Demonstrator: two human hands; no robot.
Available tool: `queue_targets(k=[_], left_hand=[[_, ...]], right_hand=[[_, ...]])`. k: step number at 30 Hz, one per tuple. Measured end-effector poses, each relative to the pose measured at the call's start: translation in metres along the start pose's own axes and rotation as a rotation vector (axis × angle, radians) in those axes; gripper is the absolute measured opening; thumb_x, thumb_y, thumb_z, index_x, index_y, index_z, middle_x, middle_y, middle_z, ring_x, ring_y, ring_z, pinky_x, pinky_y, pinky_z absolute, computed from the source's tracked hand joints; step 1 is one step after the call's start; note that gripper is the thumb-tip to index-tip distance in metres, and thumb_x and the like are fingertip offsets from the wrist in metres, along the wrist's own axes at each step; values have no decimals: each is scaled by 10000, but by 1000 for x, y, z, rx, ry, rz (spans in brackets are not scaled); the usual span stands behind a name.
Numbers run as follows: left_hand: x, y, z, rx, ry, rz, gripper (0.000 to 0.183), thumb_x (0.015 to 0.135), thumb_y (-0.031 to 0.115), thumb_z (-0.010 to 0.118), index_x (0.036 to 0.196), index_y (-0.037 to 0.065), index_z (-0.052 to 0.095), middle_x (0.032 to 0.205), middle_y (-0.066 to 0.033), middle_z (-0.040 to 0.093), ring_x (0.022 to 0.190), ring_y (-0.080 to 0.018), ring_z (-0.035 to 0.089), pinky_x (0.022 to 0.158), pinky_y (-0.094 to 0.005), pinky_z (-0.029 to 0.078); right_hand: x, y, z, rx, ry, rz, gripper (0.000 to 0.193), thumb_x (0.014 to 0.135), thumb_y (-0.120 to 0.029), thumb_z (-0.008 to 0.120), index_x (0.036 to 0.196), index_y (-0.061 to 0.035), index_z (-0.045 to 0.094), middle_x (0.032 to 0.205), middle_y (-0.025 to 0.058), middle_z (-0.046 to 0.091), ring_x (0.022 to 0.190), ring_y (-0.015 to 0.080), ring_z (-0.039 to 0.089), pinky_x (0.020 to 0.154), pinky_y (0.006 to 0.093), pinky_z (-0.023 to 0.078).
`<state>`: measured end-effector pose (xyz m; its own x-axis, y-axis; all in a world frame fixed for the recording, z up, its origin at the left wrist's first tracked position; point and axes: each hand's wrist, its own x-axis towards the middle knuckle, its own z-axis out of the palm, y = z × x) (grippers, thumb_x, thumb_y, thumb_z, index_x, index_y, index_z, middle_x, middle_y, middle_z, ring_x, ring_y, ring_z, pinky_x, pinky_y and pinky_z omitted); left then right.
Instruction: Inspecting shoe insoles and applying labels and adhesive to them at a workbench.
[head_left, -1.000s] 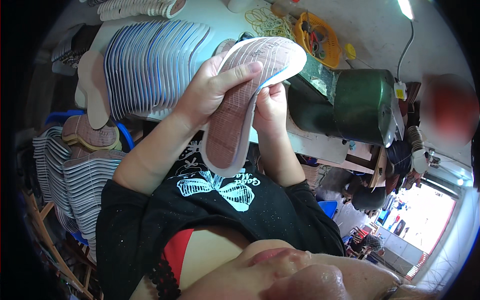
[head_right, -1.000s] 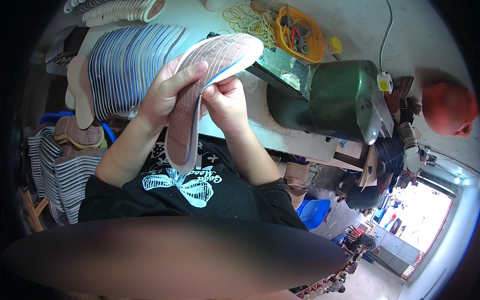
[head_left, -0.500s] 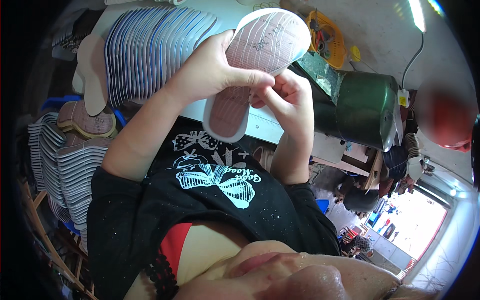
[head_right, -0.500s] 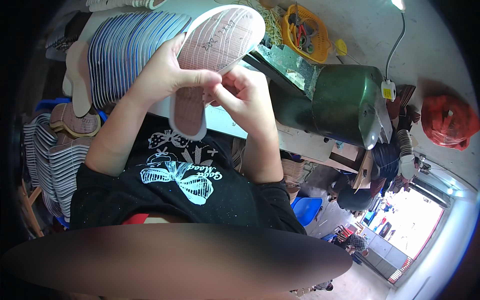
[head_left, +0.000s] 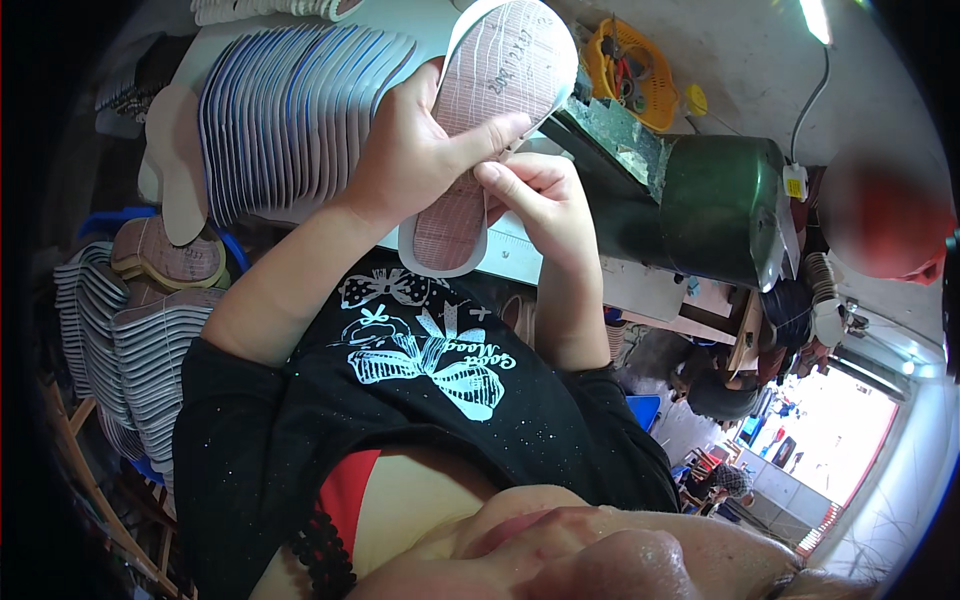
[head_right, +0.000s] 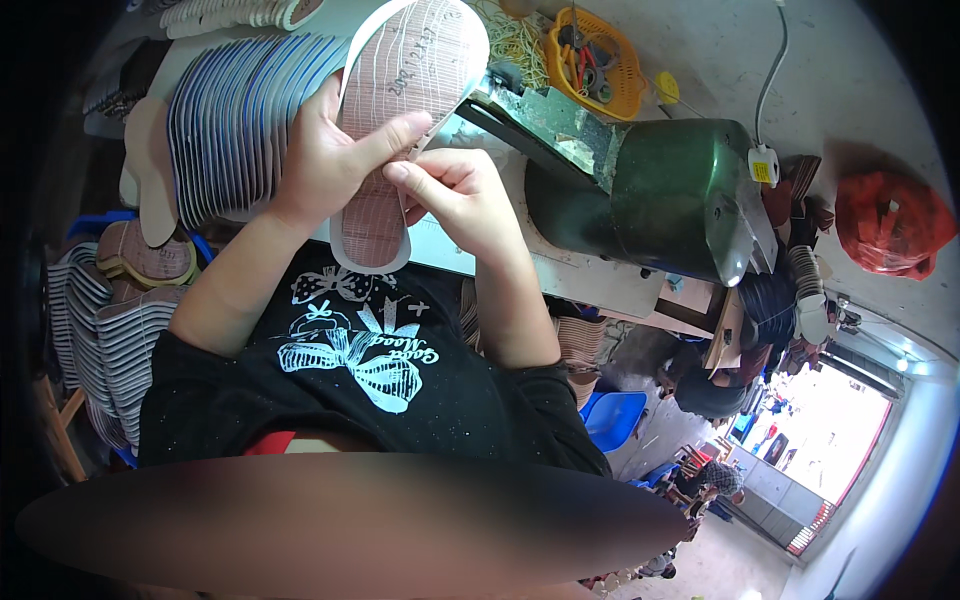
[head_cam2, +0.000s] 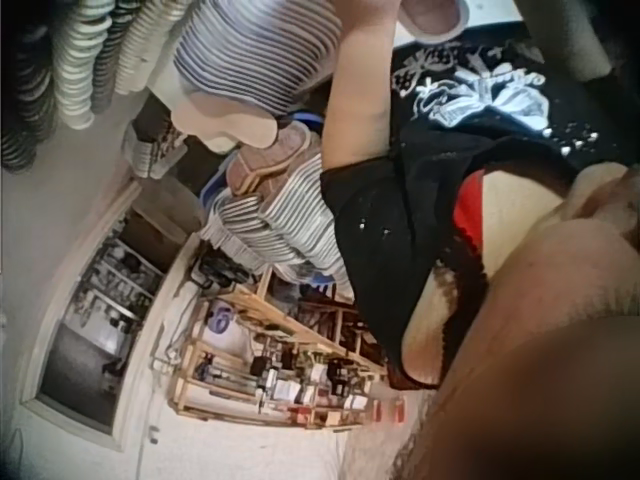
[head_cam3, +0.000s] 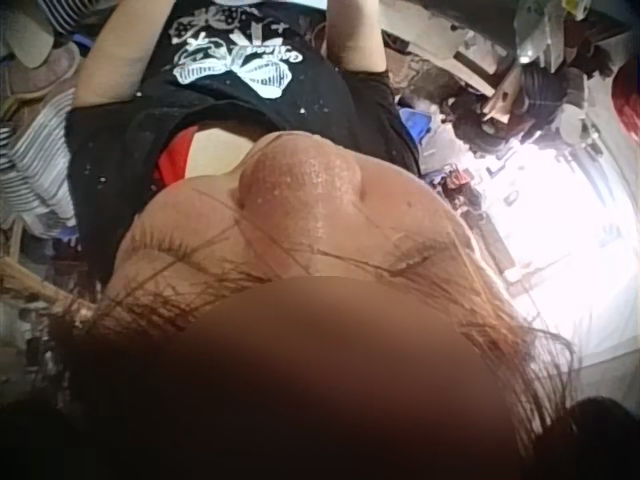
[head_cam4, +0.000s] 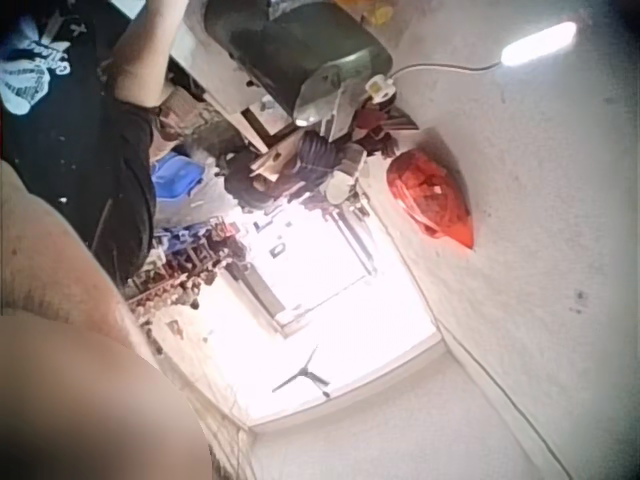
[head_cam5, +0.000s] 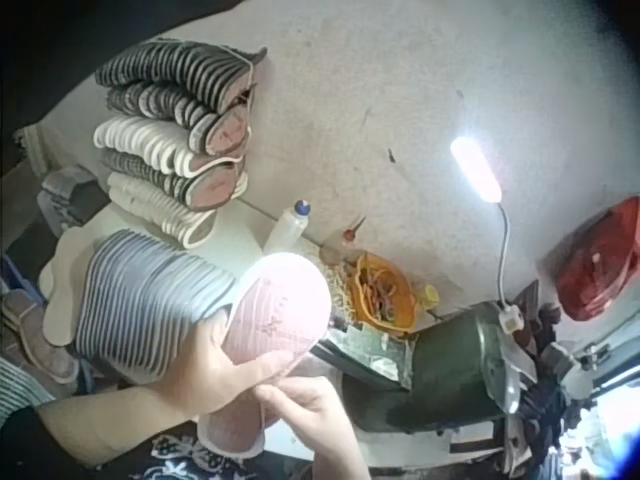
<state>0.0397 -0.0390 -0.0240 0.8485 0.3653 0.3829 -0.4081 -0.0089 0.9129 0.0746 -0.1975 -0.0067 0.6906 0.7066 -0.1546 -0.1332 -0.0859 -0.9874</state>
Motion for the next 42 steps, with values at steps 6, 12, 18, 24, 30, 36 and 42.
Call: queue_targets(k=[6, 12, 18, 24, 30, 36, 42], left_hand=[[18, -19, -11, -204, -127, -380, 336, 867, 220, 642, 1076, -34, 577, 960, -77, 628, 833, -106, 611, 765, -233, 477], [43, -63, 2, 164, 70, -198, 442, 740, 367, 725, 952, -15, 656, 999, -143, 555, 915, -219, 567, 830, -327, 454], [55, -76, 21, 514, 121, -162, 584, 701, 537, 687, 954, 11, 662, 1074, -170, 529, 1041, -331, 449, 942, -399, 363], [58, -67, 37, 766, 158, -34, 542, 714, 523, 675, 914, 20, 642, 1105, -143, 511, 1073, -339, 420, 928, -460, 338], [71, -70, 44, 792, 175, -42, 531, 750, 473, 691, 926, -25, 648, 1037, -180, 553, 1018, -332, 468, 928, -398, 364], [109, -90, 22, 582, -58, -233, 579, 742, 523, 672, 874, -41, 658, 877, -220, 643, 861, -322, 599, 815, -387, 453], [148, -84, 18, 853, -202, 286, 652, 777, 541, 639, 1195, 45, 574, 1351, -204, 446, 1321, -359, 316, 1096, -456, 214]], right_hand=[[16, -6, -9, 30, 166, 31, 265, 873, -223, 656, 763, 18, 673, 602, -25, 558, 504, 20, 461, 471, 166, 357], [34, 6, -14, 112, 312, -18, 248, 858, -231, 669, 729, -20, 670, 592, -53, 529, 489, 7, 394, 460, 169, 276], [34, 4, -26, 169, 412, -31, 256, 868, -204, 653, 698, -13, 639, 630, -37, 542, 550, 21, 416, 511, 185, 300], [17, 12, -37, 288, 367, 37, 215, 865, -176, 652, 768, 16, 644, 694, 4, 611, 606, 35, 509, 563, 179, 387], [-20, 26, -22, 465, 260, 145, 257, 860, -196, 627, 904, 56, 630, 746, 145, 666, 592, 205, 661, 509, 304, 536], [6, 27, 2, 548, 393, -2, 289, 893, -244, 569, 906, 41, 617, 742, 163, 663, 595, 209, 658, 535, 283, 533], [36, 23, 3, 577, 483, -98, 291, 912, -255, 548, 964, 28, 591, 745, 140, 657, 587, 191, 652, 534, 271, 524]])
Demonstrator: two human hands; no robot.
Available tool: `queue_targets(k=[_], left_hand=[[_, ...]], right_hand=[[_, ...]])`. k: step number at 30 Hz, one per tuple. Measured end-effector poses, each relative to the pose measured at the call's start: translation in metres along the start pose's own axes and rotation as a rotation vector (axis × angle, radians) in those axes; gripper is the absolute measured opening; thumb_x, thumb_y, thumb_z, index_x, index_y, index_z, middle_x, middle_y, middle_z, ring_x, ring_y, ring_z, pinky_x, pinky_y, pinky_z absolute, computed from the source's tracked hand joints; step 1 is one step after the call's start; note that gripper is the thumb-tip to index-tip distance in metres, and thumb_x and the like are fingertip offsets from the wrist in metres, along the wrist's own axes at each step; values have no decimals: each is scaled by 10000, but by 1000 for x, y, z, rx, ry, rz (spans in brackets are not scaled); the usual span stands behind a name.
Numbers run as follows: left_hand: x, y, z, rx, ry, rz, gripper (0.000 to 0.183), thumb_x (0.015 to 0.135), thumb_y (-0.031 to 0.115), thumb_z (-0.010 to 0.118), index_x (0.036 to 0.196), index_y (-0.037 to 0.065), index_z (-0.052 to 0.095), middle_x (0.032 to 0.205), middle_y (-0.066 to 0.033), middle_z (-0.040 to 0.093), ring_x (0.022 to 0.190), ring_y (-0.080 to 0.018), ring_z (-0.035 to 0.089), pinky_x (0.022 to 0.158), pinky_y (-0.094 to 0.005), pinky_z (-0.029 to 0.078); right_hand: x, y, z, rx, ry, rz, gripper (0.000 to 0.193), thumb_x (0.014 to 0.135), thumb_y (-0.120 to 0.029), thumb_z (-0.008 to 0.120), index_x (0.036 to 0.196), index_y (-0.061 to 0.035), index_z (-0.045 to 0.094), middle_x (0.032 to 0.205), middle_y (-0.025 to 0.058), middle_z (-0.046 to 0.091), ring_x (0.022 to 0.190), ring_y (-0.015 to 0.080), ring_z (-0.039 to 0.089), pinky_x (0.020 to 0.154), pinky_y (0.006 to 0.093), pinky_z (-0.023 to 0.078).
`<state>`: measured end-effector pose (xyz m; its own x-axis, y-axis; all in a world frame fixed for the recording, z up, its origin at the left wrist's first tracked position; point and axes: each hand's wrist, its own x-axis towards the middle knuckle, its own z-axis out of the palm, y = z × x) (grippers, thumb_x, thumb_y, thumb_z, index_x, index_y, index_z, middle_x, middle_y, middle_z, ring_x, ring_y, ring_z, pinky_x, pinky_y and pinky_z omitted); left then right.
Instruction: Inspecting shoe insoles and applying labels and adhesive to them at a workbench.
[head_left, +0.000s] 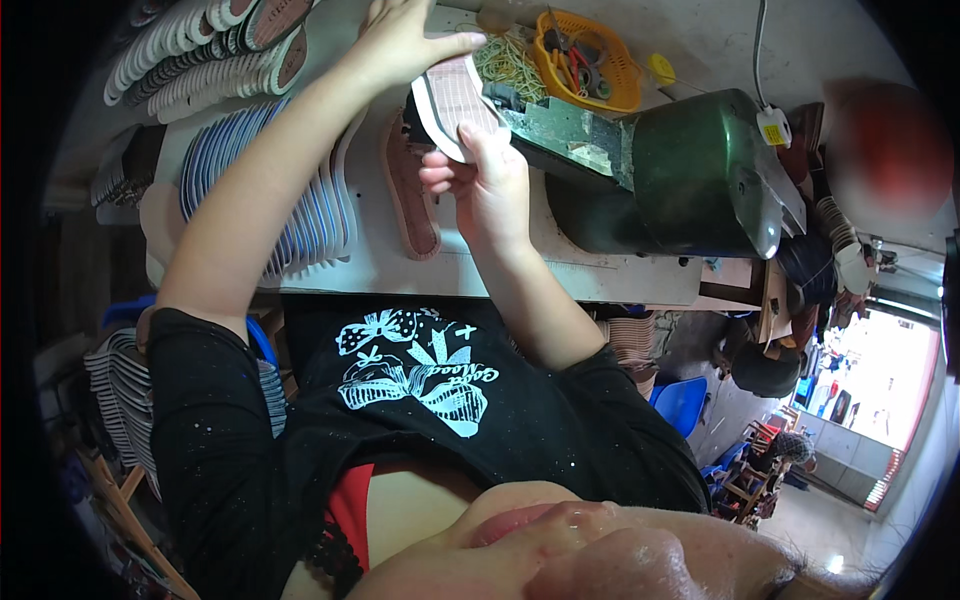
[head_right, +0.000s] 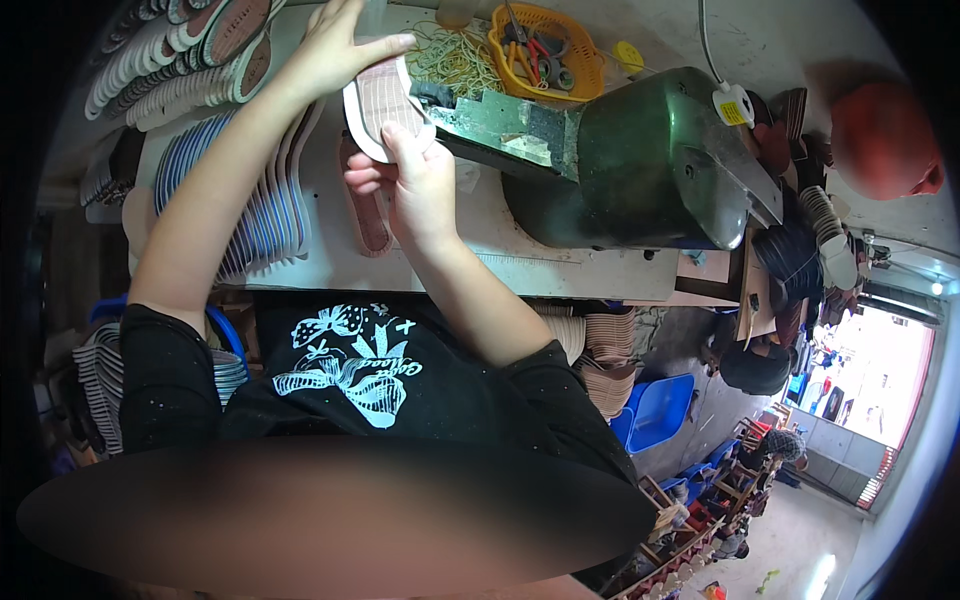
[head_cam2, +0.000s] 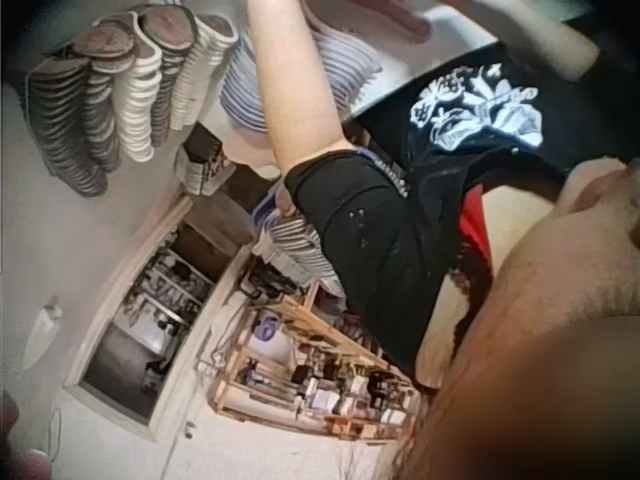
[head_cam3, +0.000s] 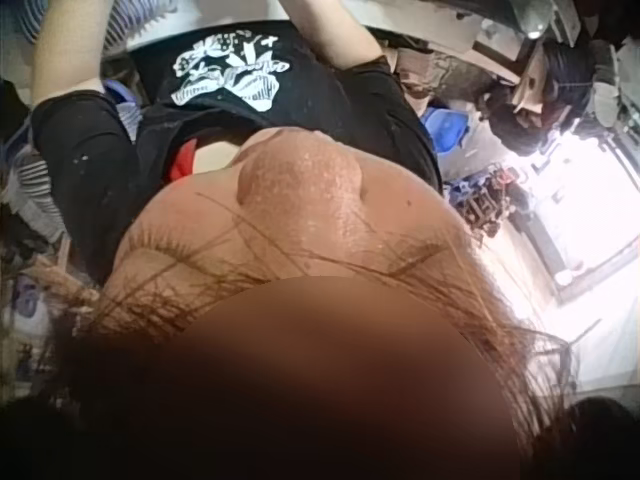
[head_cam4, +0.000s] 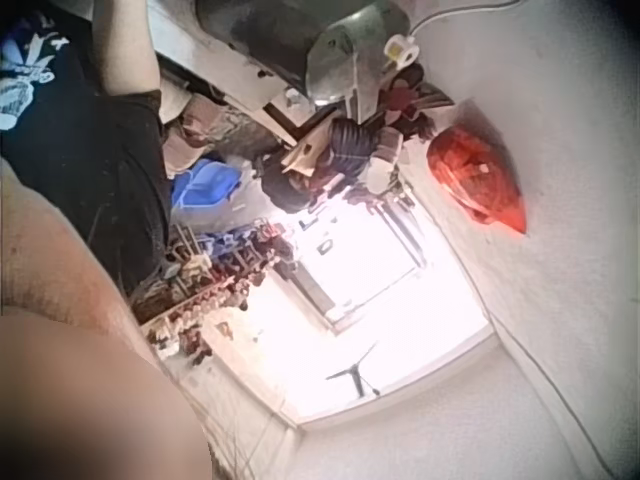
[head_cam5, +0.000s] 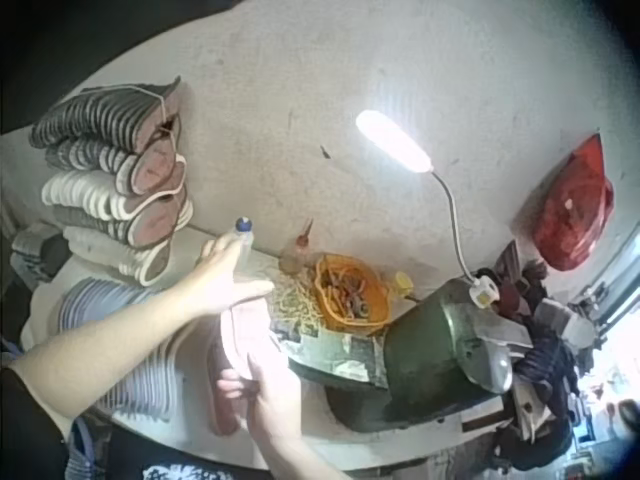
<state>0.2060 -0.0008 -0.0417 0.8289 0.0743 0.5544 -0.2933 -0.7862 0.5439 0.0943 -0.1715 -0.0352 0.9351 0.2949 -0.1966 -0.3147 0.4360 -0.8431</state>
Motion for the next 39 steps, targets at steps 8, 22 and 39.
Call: queue_targets(k=[8, 22, 39], left_hand=[[48, 30, -57, -244, -1185, 61, 320, 842, 357, 642, 843, 38, 611, 776, -34, 595, 786, -120, 563, 721, -293, 461], [26, 21, -58, -221, -1131, -42, 341, 867, 335, 609, 714, 38, 537, 572, 14, 453, 556, -71, 417, 500, -259, 352], [-3, 6, -47, -302, -990, -160, 350, 885, 333, 613, 696, 53, 520, 591, 48, 441, 545, -42, 378, 470, -226, 298]], right_hand=[[9, -4, 3, -24, 11, -38, 355, 945, -301, 529, 1004, 44, 593, 775, 138, 661, 607, 177, 660, 528, 242, 529], [15, -6, 4, 25, 17, -62, 364, 960, -285, 500, 1024, 62, 589, 842, 149, 665, 655, 189, 680, 530, 240, 567], [5, -9, -1, -17, -72, -117, 316, 899, -209, 591, 1068, 59, 583, 946, 145, 653, 775, 229, 682, 656, 291, 570]])
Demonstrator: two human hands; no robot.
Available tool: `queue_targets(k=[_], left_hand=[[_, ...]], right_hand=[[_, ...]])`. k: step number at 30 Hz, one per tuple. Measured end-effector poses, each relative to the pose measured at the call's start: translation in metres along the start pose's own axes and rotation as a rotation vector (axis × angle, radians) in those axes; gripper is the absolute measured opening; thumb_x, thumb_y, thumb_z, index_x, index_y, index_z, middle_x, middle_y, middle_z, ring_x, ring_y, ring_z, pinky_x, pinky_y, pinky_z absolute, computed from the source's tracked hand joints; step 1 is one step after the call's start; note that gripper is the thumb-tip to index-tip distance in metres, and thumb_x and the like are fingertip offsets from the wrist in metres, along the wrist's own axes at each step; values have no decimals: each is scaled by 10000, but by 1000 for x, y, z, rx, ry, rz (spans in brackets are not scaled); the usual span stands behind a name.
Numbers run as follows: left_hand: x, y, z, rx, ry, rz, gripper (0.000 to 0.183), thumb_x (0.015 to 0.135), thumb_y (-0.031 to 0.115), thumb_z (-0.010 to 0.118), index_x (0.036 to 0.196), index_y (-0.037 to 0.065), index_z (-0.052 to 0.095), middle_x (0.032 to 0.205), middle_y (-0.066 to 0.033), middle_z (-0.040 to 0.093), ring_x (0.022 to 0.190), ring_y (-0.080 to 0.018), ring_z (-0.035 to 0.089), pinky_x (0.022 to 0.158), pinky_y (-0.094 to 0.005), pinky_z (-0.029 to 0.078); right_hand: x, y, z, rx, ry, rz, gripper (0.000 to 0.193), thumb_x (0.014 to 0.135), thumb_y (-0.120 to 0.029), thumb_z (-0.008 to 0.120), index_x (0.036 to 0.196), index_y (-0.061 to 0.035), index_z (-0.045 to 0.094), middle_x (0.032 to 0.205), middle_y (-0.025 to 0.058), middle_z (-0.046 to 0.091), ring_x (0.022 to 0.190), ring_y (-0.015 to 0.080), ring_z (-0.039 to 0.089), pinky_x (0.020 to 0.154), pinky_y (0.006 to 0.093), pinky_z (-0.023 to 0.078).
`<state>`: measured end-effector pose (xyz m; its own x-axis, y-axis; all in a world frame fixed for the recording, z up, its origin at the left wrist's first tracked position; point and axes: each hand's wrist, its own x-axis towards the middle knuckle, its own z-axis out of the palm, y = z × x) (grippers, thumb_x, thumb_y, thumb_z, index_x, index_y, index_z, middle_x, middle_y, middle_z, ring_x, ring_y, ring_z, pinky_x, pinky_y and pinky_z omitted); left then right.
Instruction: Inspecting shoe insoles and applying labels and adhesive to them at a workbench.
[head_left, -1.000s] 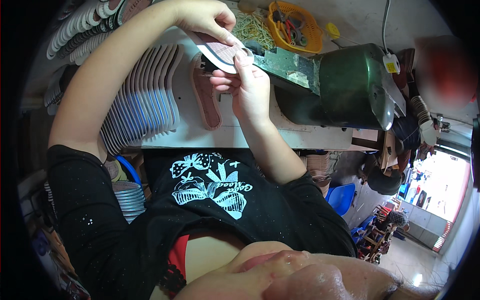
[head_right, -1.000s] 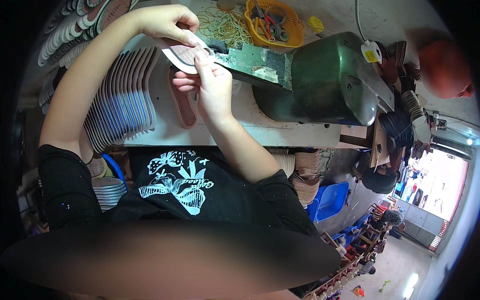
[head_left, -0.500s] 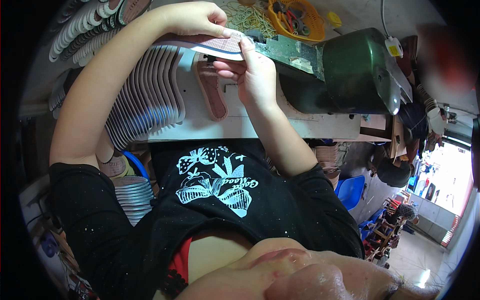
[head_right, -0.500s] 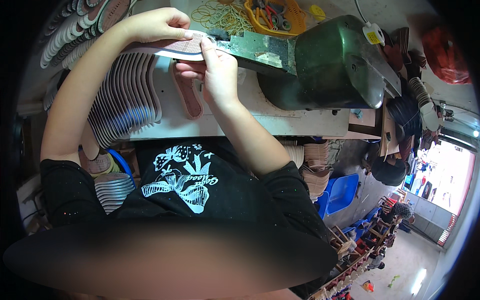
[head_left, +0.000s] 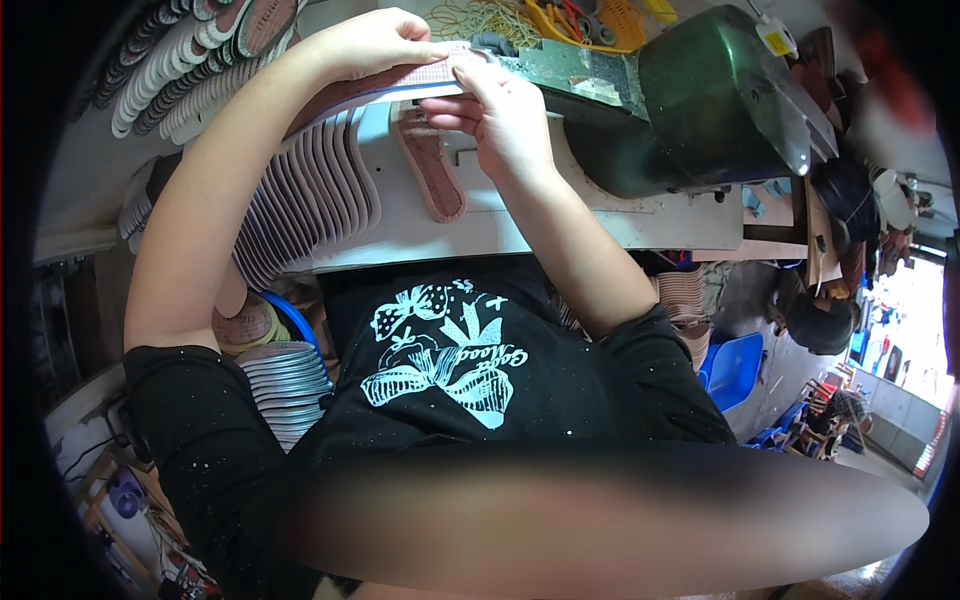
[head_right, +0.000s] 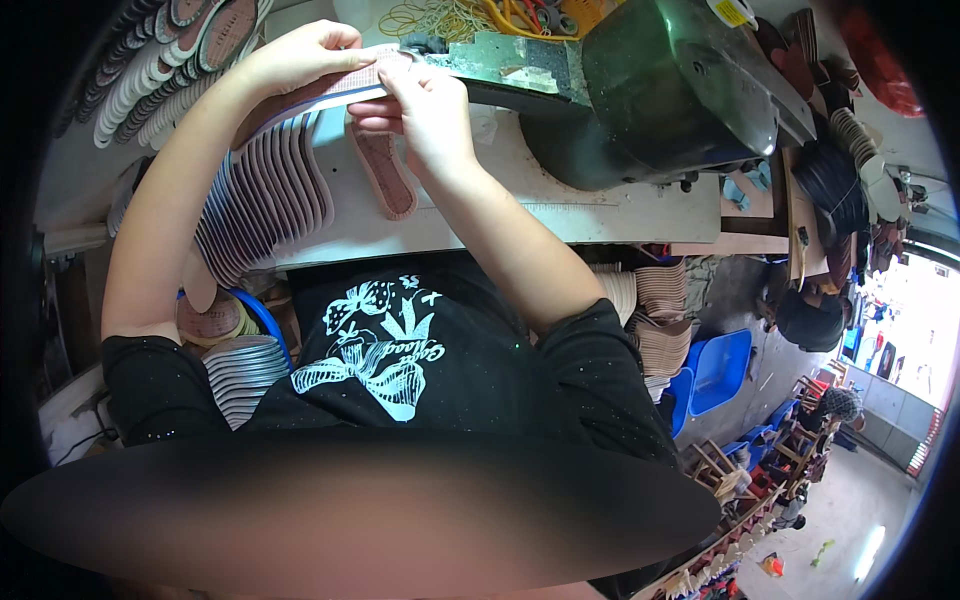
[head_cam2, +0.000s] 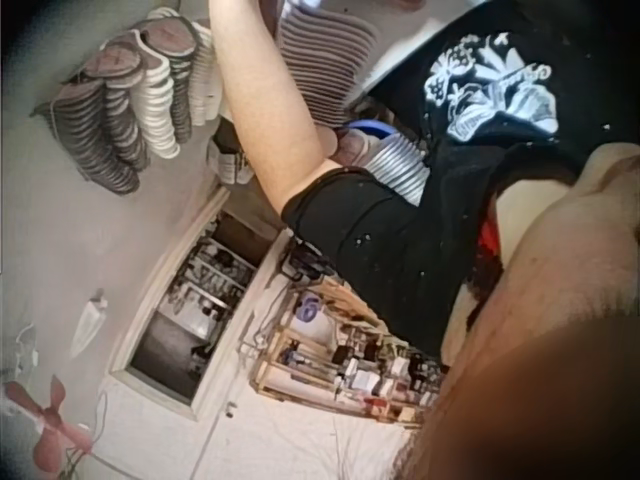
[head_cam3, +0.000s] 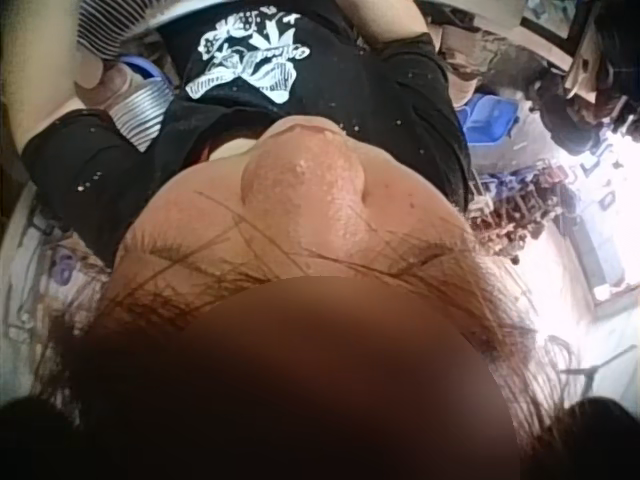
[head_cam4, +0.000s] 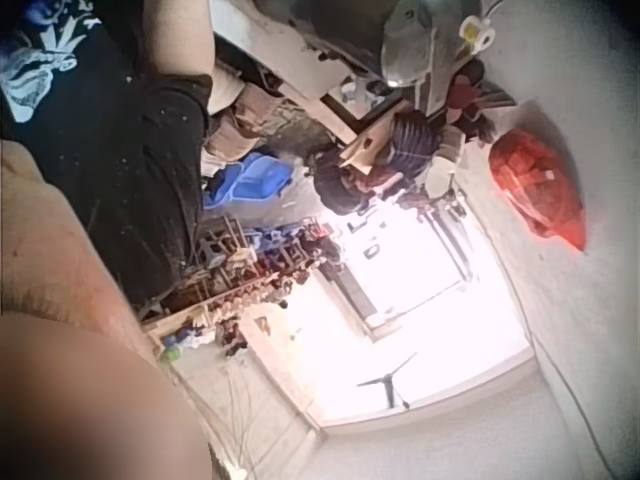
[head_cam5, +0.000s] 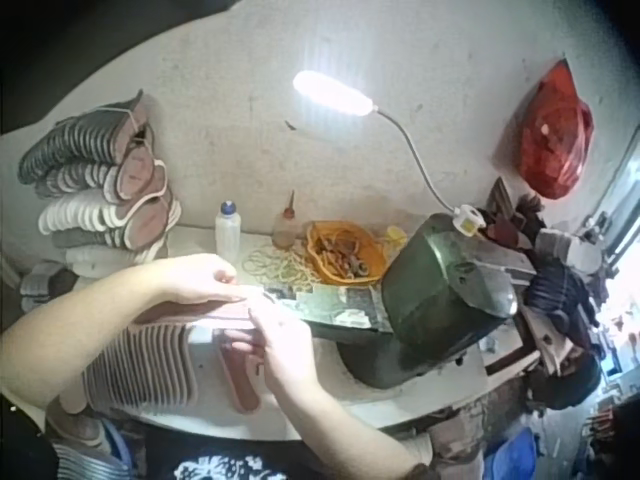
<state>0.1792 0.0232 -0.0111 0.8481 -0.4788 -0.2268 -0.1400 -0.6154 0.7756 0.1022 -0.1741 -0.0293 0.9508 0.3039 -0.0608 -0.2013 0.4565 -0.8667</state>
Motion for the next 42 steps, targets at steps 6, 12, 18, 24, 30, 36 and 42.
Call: queue_targets(k=[6, 12, 18, 24, 30, 36, 42], left_hand=[[-10, 18, 9, -67, 48, -55, 316, 889, 325, 612, 728, 56, 572, 618, 52, 505, 553, -21, 427, 491, -200, 345], [-22, 37, 15, -87, 39, -181, 298, 890, 309, 601, 742, 51, 616, 649, 43, 556, 566, -22, 471, 511, -201, 376], [-29, 44, 26, -137, 153, -255, 280, 884, 297, 599, 781, 39, 635, 662, 15, 575, 565, -43, 489, 516, -215, 392], [-33, 49, 34, -214, 245, -347, 274, 886, 293, 599, 870, 26, 658, 736, -20, 620, 599, -62, 531, 534, -223, 416], [-32, 46, 38, -289, 229, -322, 320, 871, 328, 615, 950, 23, 671, 798, -39, 652, 645, -99, 592, 559, -238, 457], [-35, 60, 45, -317, 241, -390, 409, 879, 421, 579, 978, 35, 672, 782, -50, 656, 654, -108, 610, 542, -262, 476], [-29, 56, 37, -330, 156, -443, 481, 909, 455, 515, 765, 13, 637, 563, -74, 596, 398, -119, 521, 380, -239, 418]], right_hand=[[3, 0, -5, -4, -7, 11, 313, 905, -220, 581, 1058, 53, 601, 903, 139, 664, 741, 196, 677, 641, 272, 567], [2, 1, -8, 33, 11, -8, 281, 894, -209, 588, 1057, 19, 620, 871, 126, 669, 703, 180, 671, 609, 258, 559], [2, 3, -9, 25, 3, -31, 294, 879, -233, 612, 1040, 12, 625, 837, 112, 667, 686, 179, 670, 592, 252, 549], [2, 4, -7, -5, 32, -41, 313, 849, -252, 654, 999, 21, 626, 829, 105, 660, 682, 174, 667, 606, 268, 554], [1, 2, -7, 9, 43, -45, 311, 845, -255, 661, 998, 15, 637, 863, 106, 653, 705, 171, 659, 634, 280, 549], [13, 11, -19, -65, 25, -109, 342, 837, -245, 671, 1040, 28, 639, 870, 83, 650, 743, 142, 633, 661, 271, 514], [-13, -17, -29, -163, -101, 89, 313, 802, -227, 702, 966, 34, 652, 858, 79, 648, 725, 117, 604, 654, 243, 486]])
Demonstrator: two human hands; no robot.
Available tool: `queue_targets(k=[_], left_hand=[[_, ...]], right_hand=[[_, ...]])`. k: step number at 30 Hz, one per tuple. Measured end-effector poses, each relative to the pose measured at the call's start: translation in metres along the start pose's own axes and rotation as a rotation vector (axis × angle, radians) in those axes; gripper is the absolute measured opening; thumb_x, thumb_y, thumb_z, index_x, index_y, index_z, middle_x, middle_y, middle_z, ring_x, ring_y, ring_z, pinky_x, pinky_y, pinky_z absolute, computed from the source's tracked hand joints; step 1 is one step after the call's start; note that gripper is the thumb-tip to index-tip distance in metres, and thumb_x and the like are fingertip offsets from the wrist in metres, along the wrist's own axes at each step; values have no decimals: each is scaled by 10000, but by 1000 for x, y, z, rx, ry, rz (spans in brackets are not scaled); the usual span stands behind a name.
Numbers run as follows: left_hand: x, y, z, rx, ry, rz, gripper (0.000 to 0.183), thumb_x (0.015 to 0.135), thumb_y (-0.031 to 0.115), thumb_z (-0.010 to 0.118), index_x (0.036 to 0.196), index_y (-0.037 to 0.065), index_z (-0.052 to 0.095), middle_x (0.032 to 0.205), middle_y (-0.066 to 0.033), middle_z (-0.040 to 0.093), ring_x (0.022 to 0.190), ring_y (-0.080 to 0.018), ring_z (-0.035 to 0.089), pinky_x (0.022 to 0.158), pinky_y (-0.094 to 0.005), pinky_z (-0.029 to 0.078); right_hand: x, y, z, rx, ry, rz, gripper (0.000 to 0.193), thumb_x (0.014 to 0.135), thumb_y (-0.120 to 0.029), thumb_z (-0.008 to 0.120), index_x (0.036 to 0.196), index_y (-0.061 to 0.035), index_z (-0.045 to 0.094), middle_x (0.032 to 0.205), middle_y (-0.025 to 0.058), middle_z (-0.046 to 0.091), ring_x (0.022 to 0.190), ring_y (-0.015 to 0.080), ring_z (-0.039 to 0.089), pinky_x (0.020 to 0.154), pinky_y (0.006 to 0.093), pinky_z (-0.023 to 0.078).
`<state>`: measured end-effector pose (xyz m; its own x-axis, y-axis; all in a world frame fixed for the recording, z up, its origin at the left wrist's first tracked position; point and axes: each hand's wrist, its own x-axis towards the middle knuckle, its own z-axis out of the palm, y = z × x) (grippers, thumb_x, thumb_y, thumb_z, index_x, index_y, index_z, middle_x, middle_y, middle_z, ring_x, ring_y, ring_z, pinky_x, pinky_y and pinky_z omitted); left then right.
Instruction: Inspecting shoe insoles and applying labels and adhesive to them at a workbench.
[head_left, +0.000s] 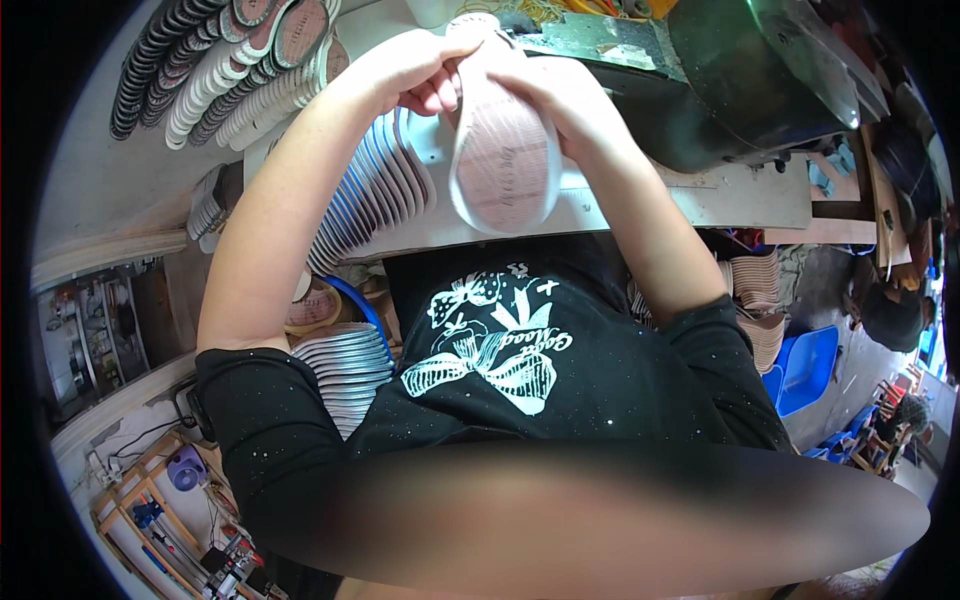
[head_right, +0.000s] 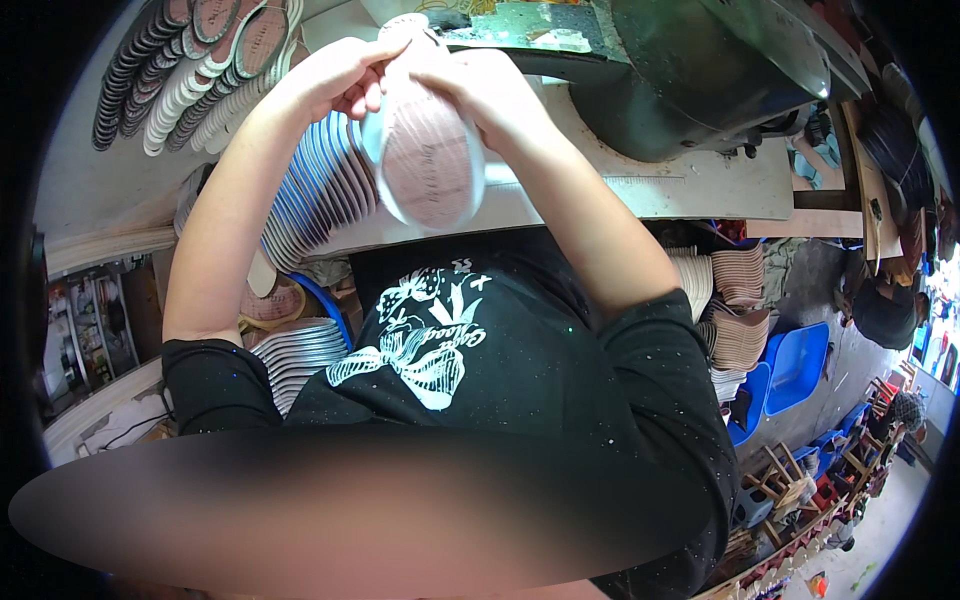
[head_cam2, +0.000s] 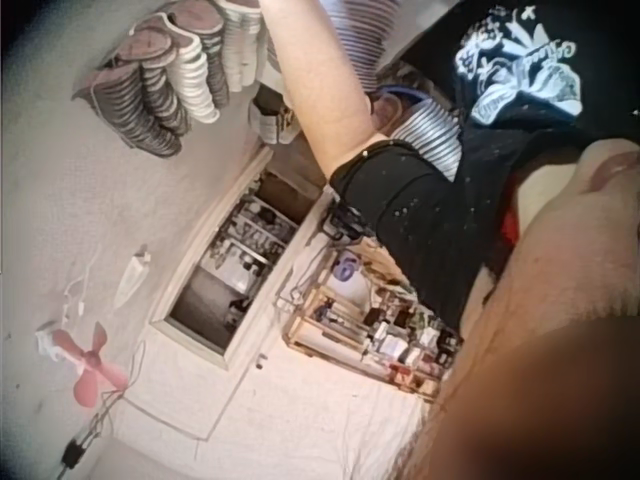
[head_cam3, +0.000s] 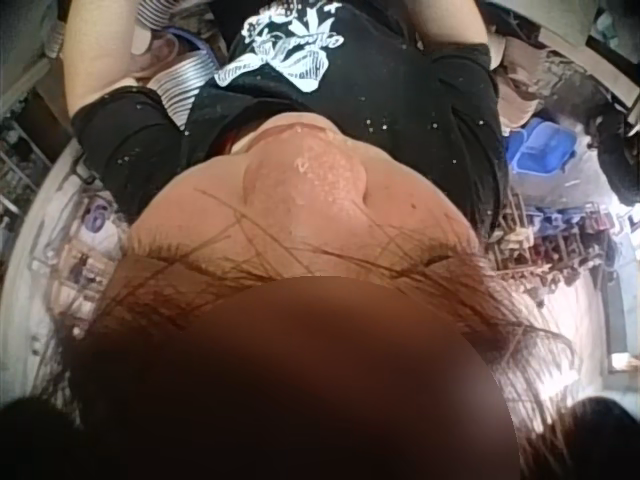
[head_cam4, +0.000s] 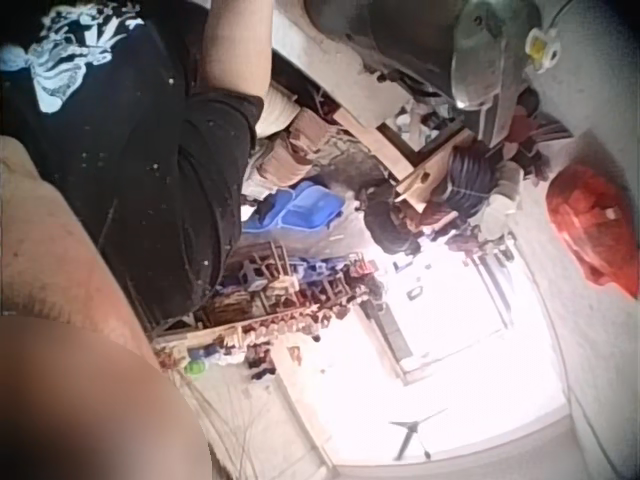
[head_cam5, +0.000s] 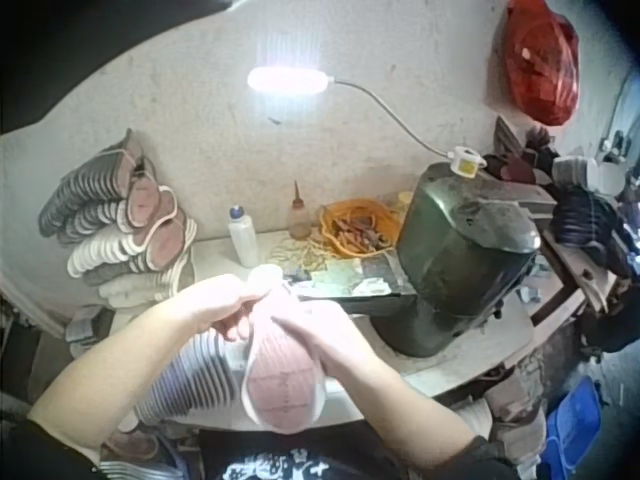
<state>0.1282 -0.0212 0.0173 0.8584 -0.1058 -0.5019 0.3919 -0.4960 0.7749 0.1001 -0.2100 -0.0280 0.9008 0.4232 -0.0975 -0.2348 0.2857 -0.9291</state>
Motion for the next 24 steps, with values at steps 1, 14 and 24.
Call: queue_targets(k=[1, 14, 24], left_hand=[[-1, 0, -3, 6, -33, -4, 500, 908, 473, 507, 707, 29, 615, 534, -61, 581, 376, -109, 498, 365, -229, 396], [58, -7, -38, 566, 252, 48, 570, 846, 619, 505, 702, 74, 594, 570, -6, 544, 435, -58, 442, 406, -250, 318], [35, -16, -22, -250, -139, 226, 293, 800, 182, 713, 1011, -9, 649, 927, -56, 657, 862, -95, 597, 750, -217, 450]], right_hand=[[-9, -2, -6, -192, -62, 34, 299, 786, -228, 714, 933, 25, 659, 837, 62, 648, 739, 101, 597, 654, 243, 476], [10, 39, 13, 109, 73, -40, 236, 798, -123, 710, 937, 63, 665, 866, 88, 674, 788, 124, 626, 722, 253, 489], [-2, 36, 42, 222, 164, -227, 294, 814, -96, 657, 1038, 87, 601, 890, 105, 651, 787, 156, 626, 725, 267, 507]])
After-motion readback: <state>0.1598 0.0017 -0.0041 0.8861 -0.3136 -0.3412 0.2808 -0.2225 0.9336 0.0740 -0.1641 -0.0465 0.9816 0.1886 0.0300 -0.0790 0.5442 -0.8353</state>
